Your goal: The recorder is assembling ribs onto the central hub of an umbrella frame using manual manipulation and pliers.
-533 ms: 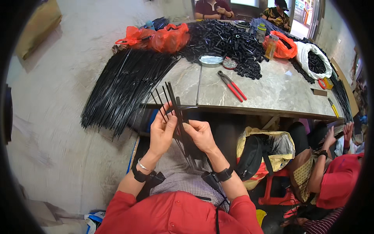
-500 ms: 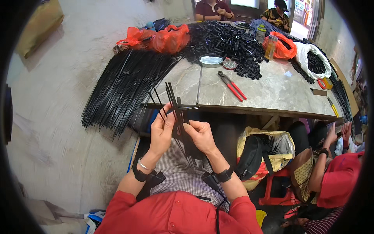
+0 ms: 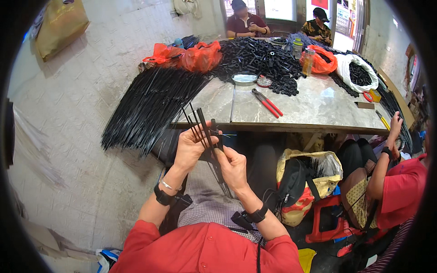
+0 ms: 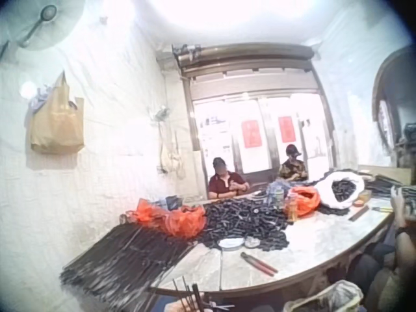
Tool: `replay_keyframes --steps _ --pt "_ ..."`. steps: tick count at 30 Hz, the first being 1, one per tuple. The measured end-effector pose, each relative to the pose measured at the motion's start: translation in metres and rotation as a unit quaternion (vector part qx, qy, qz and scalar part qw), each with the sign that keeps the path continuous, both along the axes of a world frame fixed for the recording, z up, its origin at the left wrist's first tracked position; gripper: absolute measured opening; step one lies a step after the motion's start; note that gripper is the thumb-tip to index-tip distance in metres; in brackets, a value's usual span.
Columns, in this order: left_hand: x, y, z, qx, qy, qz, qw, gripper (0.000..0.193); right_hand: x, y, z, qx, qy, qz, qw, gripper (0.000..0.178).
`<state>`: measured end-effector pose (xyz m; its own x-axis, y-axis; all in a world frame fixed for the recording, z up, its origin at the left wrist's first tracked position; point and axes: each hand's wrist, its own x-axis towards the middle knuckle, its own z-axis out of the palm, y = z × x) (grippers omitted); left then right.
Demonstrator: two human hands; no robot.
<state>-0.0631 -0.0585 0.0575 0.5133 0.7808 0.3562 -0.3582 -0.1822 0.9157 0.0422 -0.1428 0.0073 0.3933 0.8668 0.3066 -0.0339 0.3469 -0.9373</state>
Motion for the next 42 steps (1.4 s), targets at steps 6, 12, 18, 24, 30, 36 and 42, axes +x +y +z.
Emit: replay_keyframes --steps 6,12,18,24,30,36,42 --pt "-0.005 0.002 0.015 0.008 0.069 -0.067 0.995 0.037 -0.007 -0.003 0.008 0.009 -0.029 -0.051 0.998 0.015" --pt "-0.008 0.016 0.022 0.007 0.094 -0.097 0.991 0.038 0.008 0.002 0.004 -0.020 -0.075 -0.035 0.996 0.014" --pt "-0.005 0.025 0.023 0.048 0.140 -0.074 0.986 0.036 0.015 0.007 0.031 -0.024 -0.135 -0.055 0.989 0.011" --pt "-0.005 0.035 0.019 -0.007 0.124 -0.101 0.987 0.032 0.033 0.017 0.033 0.041 -0.184 -0.032 0.982 0.012" --pt "-0.001 0.040 0.018 0.014 0.155 -0.089 0.984 0.027 0.043 0.025 0.037 0.006 -0.219 0.005 0.976 0.007" --pt "0.000 0.045 0.021 0.029 0.187 -0.095 0.977 0.023 0.047 0.030 0.037 0.006 -0.185 0.025 0.982 0.009" --pt "-0.004 0.045 0.023 0.036 0.203 -0.118 0.971 0.025 0.046 0.029 0.033 -0.057 -0.068 0.078 0.993 0.011"
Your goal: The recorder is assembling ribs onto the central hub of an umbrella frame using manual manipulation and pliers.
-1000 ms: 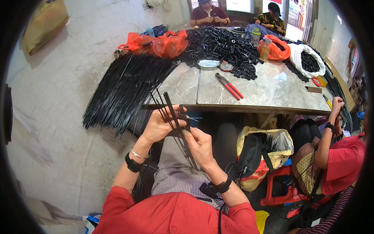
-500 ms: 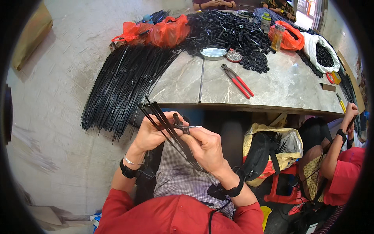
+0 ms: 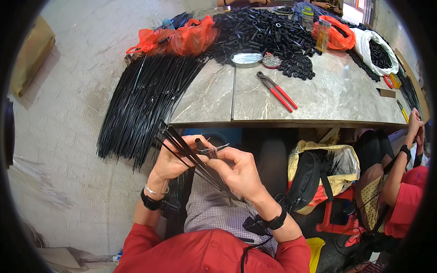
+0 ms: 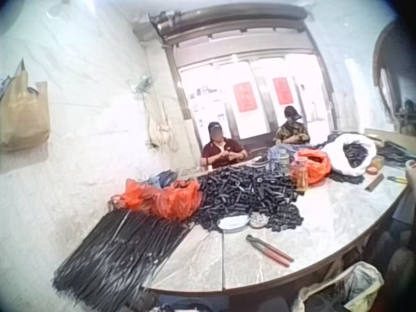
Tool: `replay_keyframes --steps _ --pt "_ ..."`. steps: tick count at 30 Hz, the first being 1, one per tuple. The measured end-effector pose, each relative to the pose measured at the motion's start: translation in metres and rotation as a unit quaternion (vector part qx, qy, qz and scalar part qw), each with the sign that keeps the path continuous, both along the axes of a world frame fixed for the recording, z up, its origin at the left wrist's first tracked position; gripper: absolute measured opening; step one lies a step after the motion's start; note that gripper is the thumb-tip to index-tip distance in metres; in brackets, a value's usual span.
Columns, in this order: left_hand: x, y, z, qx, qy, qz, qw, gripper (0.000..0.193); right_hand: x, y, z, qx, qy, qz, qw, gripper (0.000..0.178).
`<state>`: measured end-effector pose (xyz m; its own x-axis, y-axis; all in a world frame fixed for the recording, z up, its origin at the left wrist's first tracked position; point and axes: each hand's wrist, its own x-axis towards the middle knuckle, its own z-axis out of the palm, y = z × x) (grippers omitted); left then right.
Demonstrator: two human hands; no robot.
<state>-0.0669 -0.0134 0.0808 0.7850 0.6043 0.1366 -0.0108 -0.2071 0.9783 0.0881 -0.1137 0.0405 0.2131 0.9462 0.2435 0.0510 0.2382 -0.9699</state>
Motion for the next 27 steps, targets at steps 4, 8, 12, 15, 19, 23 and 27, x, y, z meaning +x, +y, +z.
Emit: replay_keyframes --steps 4,8,12,15,19,23,27 --pt "-0.004 0.002 -0.003 0.003 -0.007 -0.030 1.000 0.025 -0.001 -0.002 -0.001 -0.012 0.038 0.028 0.999 0.011" --pt "-0.003 -0.002 -0.001 0.016 -0.013 -0.013 1.000 0.026 -0.011 -0.005 0.003 0.068 -0.078 -0.061 0.993 0.010" --pt "-0.006 -0.002 -0.003 0.014 -0.014 -0.024 0.999 0.026 -0.006 -0.007 0.004 0.060 -0.090 -0.039 0.993 0.009" --pt "-0.007 -0.005 -0.001 0.003 -0.014 -0.033 0.999 0.024 -0.007 -0.008 0.000 0.052 -0.033 -0.005 0.998 0.009" --pt "-0.004 -0.010 -0.004 0.050 -0.031 -0.002 0.998 0.024 -0.015 -0.012 0.000 0.059 -0.103 -0.093 0.989 0.010" --pt "-0.005 -0.010 -0.002 0.055 -0.025 -0.007 0.998 0.022 -0.008 -0.013 0.003 0.063 -0.107 -0.050 0.991 0.010" --pt "-0.005 -0.007 0.001 0.009 -0.010 -0.040 0.999 0.020 -0.007 -0.009 -0.003 0.060 -0.005 0.010 0.998 0.010"
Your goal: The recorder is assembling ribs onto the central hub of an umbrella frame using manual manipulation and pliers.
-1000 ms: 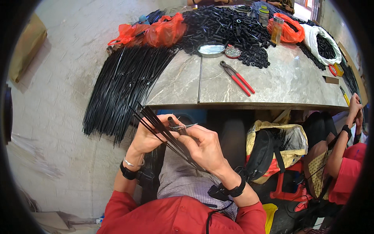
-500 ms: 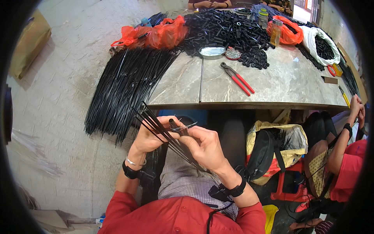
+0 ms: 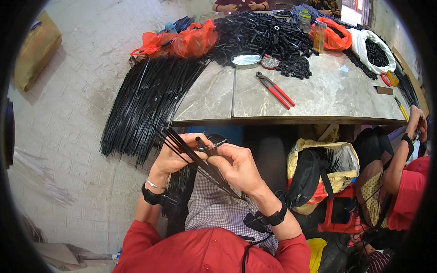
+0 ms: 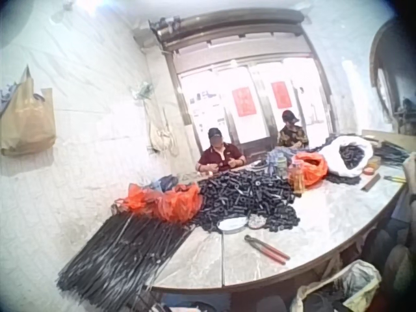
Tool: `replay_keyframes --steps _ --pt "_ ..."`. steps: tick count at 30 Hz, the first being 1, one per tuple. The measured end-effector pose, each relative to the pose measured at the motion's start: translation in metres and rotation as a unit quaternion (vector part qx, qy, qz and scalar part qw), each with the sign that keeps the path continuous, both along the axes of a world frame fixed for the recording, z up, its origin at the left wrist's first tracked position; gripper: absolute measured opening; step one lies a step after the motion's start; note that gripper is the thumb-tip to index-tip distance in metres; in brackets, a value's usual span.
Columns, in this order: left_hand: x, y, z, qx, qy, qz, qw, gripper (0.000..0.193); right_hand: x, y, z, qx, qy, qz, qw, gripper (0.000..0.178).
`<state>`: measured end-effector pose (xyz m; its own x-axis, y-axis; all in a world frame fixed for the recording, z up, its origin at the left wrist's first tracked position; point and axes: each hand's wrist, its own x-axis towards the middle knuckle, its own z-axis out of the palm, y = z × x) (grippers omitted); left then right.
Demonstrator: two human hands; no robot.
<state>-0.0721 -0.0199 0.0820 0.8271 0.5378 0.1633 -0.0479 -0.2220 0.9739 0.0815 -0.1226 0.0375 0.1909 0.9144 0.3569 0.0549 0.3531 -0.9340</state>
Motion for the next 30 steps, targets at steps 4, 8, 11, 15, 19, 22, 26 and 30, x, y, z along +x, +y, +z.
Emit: replay_keyframes --steps 4,8,11,15,19,22,26,30 --pt "0.007 -0.004 -0.002 0.055 -0.009 0.057 0.997 0.021 0.000 0.000 0.005 -0.022 -0.093 -0.076 0.993 0.013" --pt "0.011 -0.005 0.017 0.189 0.015 0.078 0.979 0.015 0.001 0.002 0.015 0.056 -0.177 -0.118 0.975 0.016" --pt "0.009 -0.001 0.011 0.111 0.007 0.061 0.992 0.022 0.010 0.003 0.012 0.066 -0.240 -0.119 0.961 0.014" --pt "0.009 0.000 0.014 0.077 -0.011 0.021 0.997 0.022 0.015 0.004 0.005 -0.020 -0.059 0.003 0.998 0.015" --pt "0.009 0.001 0.013 0.001 0.002 0.019 1.000 0.025 0.013 0.002 0.011 -0.029 -0.006 0.052 0.998 0.013" --pt "0.010 0.003 0.013 0.076 0.008 0.007 0.997 0.028 0.011 0.001 0.003 -0.002 -0.006 0.020 1.000 0.013" --pt "0.012 0.005 0.011 0.104 0.024 0.014 0.994 0.027 0.012 -0.002 0.007 0.054 -0.080 -0.040 0.994 0.012" --pt "0.012 0.007 0.008 0.108 0.001 0.004 0.994 0.026 0.018 0.001 0.007 0.072 -0.093 -0.021 0.993 0.010"
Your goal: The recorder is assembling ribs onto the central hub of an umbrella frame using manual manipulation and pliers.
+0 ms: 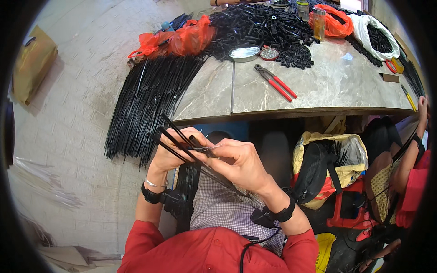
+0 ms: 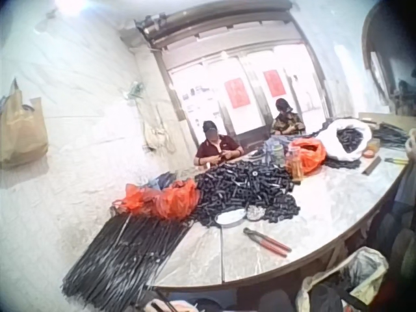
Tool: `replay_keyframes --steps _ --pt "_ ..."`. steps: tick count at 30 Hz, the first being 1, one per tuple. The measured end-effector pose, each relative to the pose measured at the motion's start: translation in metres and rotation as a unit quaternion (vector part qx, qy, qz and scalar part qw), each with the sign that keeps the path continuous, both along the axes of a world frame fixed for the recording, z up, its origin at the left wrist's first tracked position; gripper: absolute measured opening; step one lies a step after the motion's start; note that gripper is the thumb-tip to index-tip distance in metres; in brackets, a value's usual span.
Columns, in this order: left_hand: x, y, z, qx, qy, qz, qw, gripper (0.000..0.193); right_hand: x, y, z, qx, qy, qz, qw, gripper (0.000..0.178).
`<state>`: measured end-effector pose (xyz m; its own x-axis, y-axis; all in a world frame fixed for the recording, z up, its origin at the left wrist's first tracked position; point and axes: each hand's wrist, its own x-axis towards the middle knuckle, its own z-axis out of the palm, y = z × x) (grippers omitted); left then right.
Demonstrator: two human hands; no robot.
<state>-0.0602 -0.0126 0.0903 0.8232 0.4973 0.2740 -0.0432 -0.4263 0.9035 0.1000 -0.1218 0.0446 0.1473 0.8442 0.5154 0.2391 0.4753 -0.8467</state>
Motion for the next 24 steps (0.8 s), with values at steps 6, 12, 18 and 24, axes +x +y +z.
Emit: replay_keyframes --steps 6,12,18,24 --pt "0.005 0.003 0.003 0.068 0.028 -0.014 0.997 0.027 0.010 0.004 -0.008 -0.084 0.190 0.181 0.961 0.008" --pt "0.006 -0.002 0.002 0.015 0.031 0.011 0.999 0.028 -0.006 -0.005 -0.006 0.004 0.030 -0.022 0.999 0.009" --pt "0.008 -0.011 0.001 -0.004 0.015 0.067 0.998 0.025 -0.016 -0.009 -0.004 0.029 0.007 -0.129 0.991 0.010" --pt "0.007 -0.013 0.003 0.000 0.002 0.058 0.998 0.024 -0.005 -0.006 -0.007 -0.007 0.087 -0.011 0.996 0.011"
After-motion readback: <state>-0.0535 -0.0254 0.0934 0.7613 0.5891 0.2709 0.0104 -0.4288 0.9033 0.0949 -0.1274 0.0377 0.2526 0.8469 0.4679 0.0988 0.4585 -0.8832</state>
